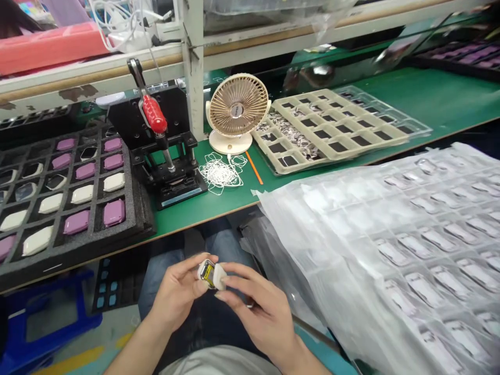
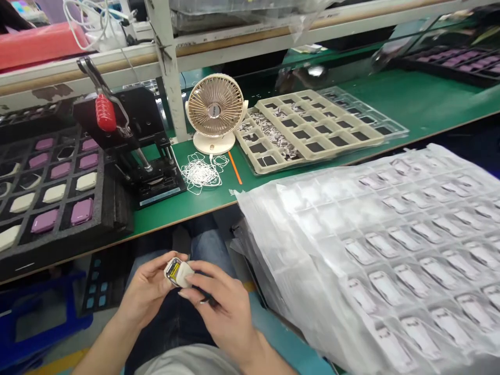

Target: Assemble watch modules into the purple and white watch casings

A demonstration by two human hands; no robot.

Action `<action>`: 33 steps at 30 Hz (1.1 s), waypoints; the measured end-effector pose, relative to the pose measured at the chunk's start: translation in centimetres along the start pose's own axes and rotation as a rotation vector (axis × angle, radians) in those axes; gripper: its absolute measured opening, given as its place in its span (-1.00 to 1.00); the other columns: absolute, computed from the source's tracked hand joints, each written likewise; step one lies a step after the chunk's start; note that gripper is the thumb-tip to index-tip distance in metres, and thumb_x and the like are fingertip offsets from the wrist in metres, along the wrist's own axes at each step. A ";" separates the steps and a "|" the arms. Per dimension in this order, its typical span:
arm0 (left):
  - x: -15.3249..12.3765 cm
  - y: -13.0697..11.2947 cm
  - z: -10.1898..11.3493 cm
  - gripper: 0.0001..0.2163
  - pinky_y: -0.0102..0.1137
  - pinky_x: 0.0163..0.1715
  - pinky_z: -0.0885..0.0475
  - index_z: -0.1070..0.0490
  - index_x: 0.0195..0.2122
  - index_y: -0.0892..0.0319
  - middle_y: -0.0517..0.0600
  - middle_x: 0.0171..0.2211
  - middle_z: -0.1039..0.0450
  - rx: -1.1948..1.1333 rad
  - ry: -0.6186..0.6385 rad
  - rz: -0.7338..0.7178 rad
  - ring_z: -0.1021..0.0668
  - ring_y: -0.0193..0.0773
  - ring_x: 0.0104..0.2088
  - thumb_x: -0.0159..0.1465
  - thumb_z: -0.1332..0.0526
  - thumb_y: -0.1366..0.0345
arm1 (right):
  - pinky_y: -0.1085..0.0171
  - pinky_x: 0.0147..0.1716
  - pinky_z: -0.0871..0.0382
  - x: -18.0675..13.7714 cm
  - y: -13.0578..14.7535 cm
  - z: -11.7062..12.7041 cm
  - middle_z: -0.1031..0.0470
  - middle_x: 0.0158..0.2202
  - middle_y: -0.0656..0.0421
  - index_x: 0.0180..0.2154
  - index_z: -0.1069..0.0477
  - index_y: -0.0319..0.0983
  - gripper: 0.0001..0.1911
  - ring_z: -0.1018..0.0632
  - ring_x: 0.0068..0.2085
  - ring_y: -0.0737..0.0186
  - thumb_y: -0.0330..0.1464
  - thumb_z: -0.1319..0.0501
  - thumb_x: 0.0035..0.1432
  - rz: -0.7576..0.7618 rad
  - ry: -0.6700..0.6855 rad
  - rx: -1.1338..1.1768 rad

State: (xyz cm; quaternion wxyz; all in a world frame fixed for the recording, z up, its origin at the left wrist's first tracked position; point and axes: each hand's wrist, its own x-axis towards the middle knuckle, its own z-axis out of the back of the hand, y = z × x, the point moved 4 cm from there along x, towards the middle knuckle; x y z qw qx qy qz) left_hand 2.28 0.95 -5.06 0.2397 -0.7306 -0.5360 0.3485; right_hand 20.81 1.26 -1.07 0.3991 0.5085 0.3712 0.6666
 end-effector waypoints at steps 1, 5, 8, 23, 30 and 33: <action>0.0 0.0 0.0 -0.59 -0.37 0.08 -0.55 -0.67 0.06 0.01 0.11 0.12 -0.64 0.038 -0.005 -0.017 -0.67 -0.15 0.05 0.18 -0.54 0.41 | 0.31 -0.18 -0.64 0.0 0.0 -0.2 -0.65 0.04 0.10 -0.06 -0.63 -0.09 -0.72 -0.71 -0.14 0.19 -0.49 -0.46 0.23 0.016 0.009 -0.015; -0.3 -0.2 -0.2 -0.60 -0.34 0.14 -0.52 -0.65 0.10 0.00 0.13 0.19 -0.60 0.132 0.016 -0.072 -0.63 -0.09 0.14 0.23 -0.51 0.34 | 0.33 -0.15 -0.64 0.4 -0.3 -1.1 -0.64 0.04 0.09 -0.05 -0.63 -0.12 -0.72 -0.72 -0.10 0.20 -0.53 -0.43 0.25 0.068 0.037 -0.027; -0.5 -0.4 -0.2 -0.64 -0.33 0.18 -0.50 -0.65 0.10 -0.03 0.10 0.20 -0.59 0.157 0.019 -0.116 -0.62 -0.09 0.17 0.27 -0.48 0.33 | 0.35 -0.13 -0.64 0.6 -0.2 -1.4 -0.65 0.04 0.09 -0.03 -0.63 -0.14 -0.70 -0.72 -0.09 0.21 -0.55 -0.43 0.24 0.110 0.040 -0.045; -0.6 -0.6 -0.2 -0.65 -0.08 0.26 -0.46 -0.65 0.09 0.01 0.15 0.28 -0.49 0.194 -0.075 -0.216 -0.56 0.10 0.23 0.27 -0.48 0.31 | 0.20 -0.24 -0.65 -0.4 -1.2 -3.1 -0.50 0.28 0.01 0.32 -0.41 0.03 -0.33 -0.70 0.04 0.03 -0.61 -0.27 0.29 0.230 0.073 -0.247; -0.1 0.0 0.5 -0.72 -0.45 -0.10 -0.57 -0.68 -0.01 0.06 0.05 -0.17 -0.71 0.094 -0.376 -0.138 -0.70 -0.24 -0.17 0.25 -0.50 0.21 | 0.20 -0.18 -0.59 1.5 -2.3 -3.4 -0.58 0.11 -0.04 0.15 -0.45 -0.13 -0.59 -0.68 -0.03 0.05 -0.37 -0.39 0.30 0.004 0.054 -0.225; 0.5 -0.6 1.1 -0.69 -0.39 -0.12 -0.59 -0.71 -0.10 0.10 0.08 -0.21 -0.73 0.067 -0.400 -0.174 -0.71 -0.20 -0.21 0.13 -0.58 0.23 | 0.25 -0.35 -0.42 2.5 -2.6 -4.0 -0.57 -0.19 0.10 -0.03 -0.45 -0.16 -0.83 -0.61 -0.22 0.15 -0.30 -0.29 0.38 -0.052 0.239 -0.206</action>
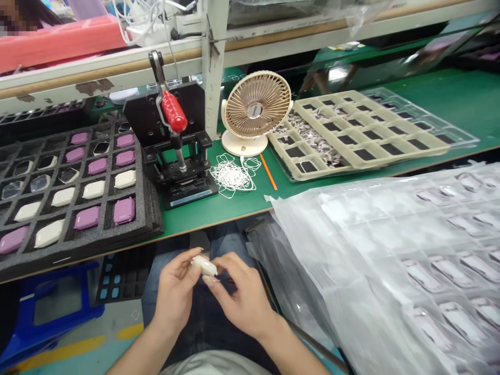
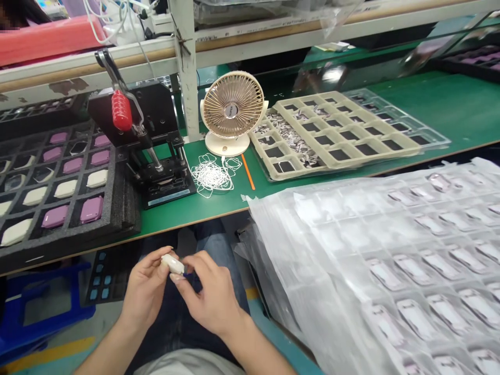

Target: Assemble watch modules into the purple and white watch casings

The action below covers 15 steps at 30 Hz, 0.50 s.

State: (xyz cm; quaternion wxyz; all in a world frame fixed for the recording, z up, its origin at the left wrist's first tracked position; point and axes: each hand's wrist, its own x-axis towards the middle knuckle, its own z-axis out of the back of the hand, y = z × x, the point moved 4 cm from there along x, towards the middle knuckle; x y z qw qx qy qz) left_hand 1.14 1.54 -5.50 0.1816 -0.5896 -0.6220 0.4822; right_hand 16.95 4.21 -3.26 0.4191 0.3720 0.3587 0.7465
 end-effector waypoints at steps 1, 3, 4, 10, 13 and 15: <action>0.2 -0.1 0.1 -0.70 -0.39 -0.15 -0.59 -0.72 -0.13 0.12 0.08 -0.24 -0.73 0.000 -0.001 -0.005 -0.71 -0.20 -0.25 0.10 -0.60 0.23 | 0.26 -0.37 -0.35 0.2 0.2 -0.2 -0.54 -0.26 0.13 -0.09 -0.45 -0.16 -0.92 -0.58 -0.28 0.19 -0.32 -0.23 0.41 0.044 0.061 0.000; 0.6 -0.1 0.2 -0.70 -0.40 -0.21 -0.59 -0.73 -0.22 0.15 0.07 -0.31 -0.72 -0.005 0.010 0.002 -0.70 -0.21 -0.32 0.02 -0.63 0.22 | 0.26 -0.40 -0.24 0.5 0.5 -0.6 -0.47 -0.36 0.18 -0.22 -0.40 -0.18 -0.90 -0.50 -0.37 0.25 -0.38 -0.16 0.42 0.144 0.093 0.001; 0.7 0.0 0.3 -0.69 -0.40 -0.23 -0.59 -0.73 -0.26 0.16 0.07 -0.33 -0.72 -0.012 0.012 0.009 -0.70 -0.21 -0.34 -0.02 -0.65 0.21 | 0.25 -0.41 -0.19 0.6 0.6 -0.7 -0.43 -0.40 0.20 -0.26 -0.37 -0.18 -0.87 -0.46 -0.40 0.26 -0.40 -0.15 0.42 0.180 0.074 0.001; 1.1 -1.0 0.2 -0.67 -0.27 -0.04 -0.60 -0.68 0.01 0.06 0.12 -0.07 -0.70 0.293 -0.001 -0.154 -0.71 -0.09 -0.10 0.22 -0.52 0.19 | 0.28 -0.47 -0.05 1.9 -0.4 -0.8 -0.24 -0.48 0.27 -0.42 -0.24 -0.19 -0.64 -0.27 -0.48 0.35 -0.23 -0.17 0.46 -0.085 0.017 0.280; 0.7 -3.2 -0.6 -0.55 -0.06 0.23 -0.49 -0.57 0.20 -0.10 0.11 0.24 -0.53 0.754 0.173 -0.560 -0.57 0.04 0.22 0.30 -0.42 0.38 | 0.33 -0.56 0.03 3.0 -1.2 -1.0 -0.09 -0.55 0.34 -0.44 -0.18 -0.17 -0.51 -0.12 -0.54 0.39 -0.02 -0.22 0.41 -0.362 0.100 0.649; 0.3 -4.2 -1.1 -0.48 0.01 0.29 -0.44 -0.50 0.27 -0.14 0.09 0.25 -0.53 0.955 0.337 -0.783 -0.52 0.06 0.27 0.34 -0.34 0.49 | 0.35 -0.60 0.15 3.5 -1.4 -1.3 0.01 -0.59 0.40 -0.42 -0.18 -0.16 -0.47 0.01 -0.58 0.43 0.08 -0.27 0.32 -0.485 0.173 0.836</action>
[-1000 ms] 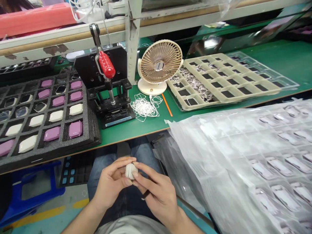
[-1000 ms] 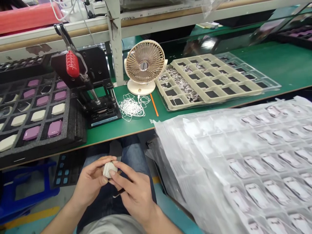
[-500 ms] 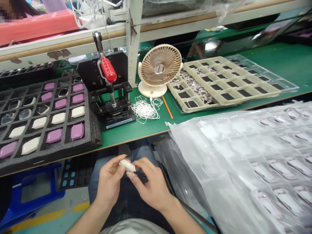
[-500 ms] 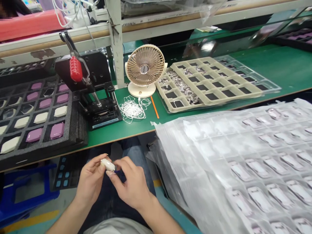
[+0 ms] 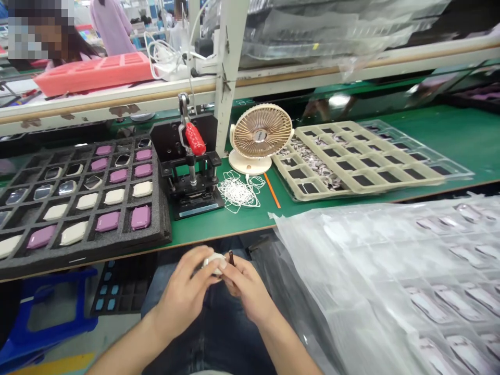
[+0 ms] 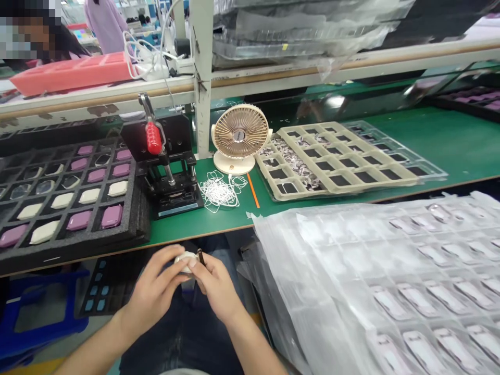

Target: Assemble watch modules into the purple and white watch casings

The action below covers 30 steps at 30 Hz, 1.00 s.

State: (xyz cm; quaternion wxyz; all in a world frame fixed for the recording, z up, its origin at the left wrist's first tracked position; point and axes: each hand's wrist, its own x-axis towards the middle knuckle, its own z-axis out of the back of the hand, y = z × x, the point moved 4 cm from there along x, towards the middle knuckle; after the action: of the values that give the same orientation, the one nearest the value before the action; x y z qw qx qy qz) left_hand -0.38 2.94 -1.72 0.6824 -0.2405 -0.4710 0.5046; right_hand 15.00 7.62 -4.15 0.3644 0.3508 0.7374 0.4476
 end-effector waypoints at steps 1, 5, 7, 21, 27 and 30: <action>0.1 -0.2 0.2 -0.44 0.02 0.29 -0.45 -0.46 0.31 -0.14 0.09 0.22 -0.55 0.044 0.044 -0.082 -0.53 0.05 0.27 0.35 -0.30 0.53 | 0.36 -0.62 0.21 0.3 0.0 -0.1 0.05 -0.60 0.43 -0.41 -0.18 -0.16 -0.46 0.06 -0.59 0.44 0.10 -0.30 0.28 -0.048 0.017 0.050; 1.3 0.0 1.4 -0.40 -0.03 0.25 -0.49 -0.38 0.38 -0.08 0.10 0.17 -0.60 0.111 0.032 -0.213 -0.59 0.02 0.21 0.38 -0.22 0.58 | 0.37 -0.64 0.10 1.6 1.9 0.1 -0.03 -0.64 0.39 -0.45 -0.27 -0.18 -0.44 -0.03 -0.62 0.43 0.13 -0.23 0.32 -0.047 0.053 -0.119; 2.8 0.1 1.9 -0.51 -0.07 0.21 -0.52 -0.48 0.29 -0.03 0.10 0.09 -0.64 0.167 -0.041 -0.216 -0.64 -0.01 0.12 0.40 -0.20 0.55 | 0.34 -0.58 -0.17 2.6 5.0 0.5 -0.26 -0.62 0.27 -0.48 -0.40 -0.21 -0.43 -0.28 -0.57 0.35 0.08 -0.17 0.40 0.139 -0.062 -0.393; 10.5 4.5 -1.6 -0.72 0.13 0.21 -0.49 -0.56 -0.01 0.19 0.25 0.08 -0.63 0.421 -0.175 -0.077 -0.57 0.12 0.23 0.38 -0.15 0.57 | 0.21 0.12 -0.59 10.8 23.2 -5.8 -0.56 0.20 0.15 0.23 -0.43 -0.12 -0.67 -0.62 0.16 0.17 -0.31 -0.12 0.54 1.343 -0.255 -0.753; 9.4 4.3 -0.8 -0.73 0.05 0.19 -0.52 -0.53 0.08 0.17 0.19 0.03 -0.63 0.379 -0.229 -0.113 -0.59 0.05 0.17 0.46 -0.12 0.48 | 0.18 -0.01 -0.58 9.3 21.3 -3.5 -0.67 -0.06 0.11 -0.03 -0.58 -0.17 -0.78 -0.67 -0.04 0.13 -0.24 -0.19 0.49 1.206 -0.376 -0.801; 8.1 3.9 -0.6 -0.72 -0.02 0.12 -0.55 -0.50 0.13 0.17 0.18 -0.03 -0.62 0.368 -0.280 -0.133 -0.61 0.01 0.07 0.49 -0.09 0.44 | 0.21 -0.08 -0.57 10.8 16.0 -1.7 -0.71 -0.14 0.14 -0.13 -0.63 -0.17 -0.85 -0.69 -0.13 0.15 -0.38 -0.26 0.39 0.988 -0.241 -1.017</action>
State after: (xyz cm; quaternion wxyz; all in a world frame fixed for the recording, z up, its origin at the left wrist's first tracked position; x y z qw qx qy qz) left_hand -1.22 11.91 -1.87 0.6746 -0.0084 -0.4758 0.5644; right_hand 11.30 21.71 8.71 0.3164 0.4772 0.1474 0.8065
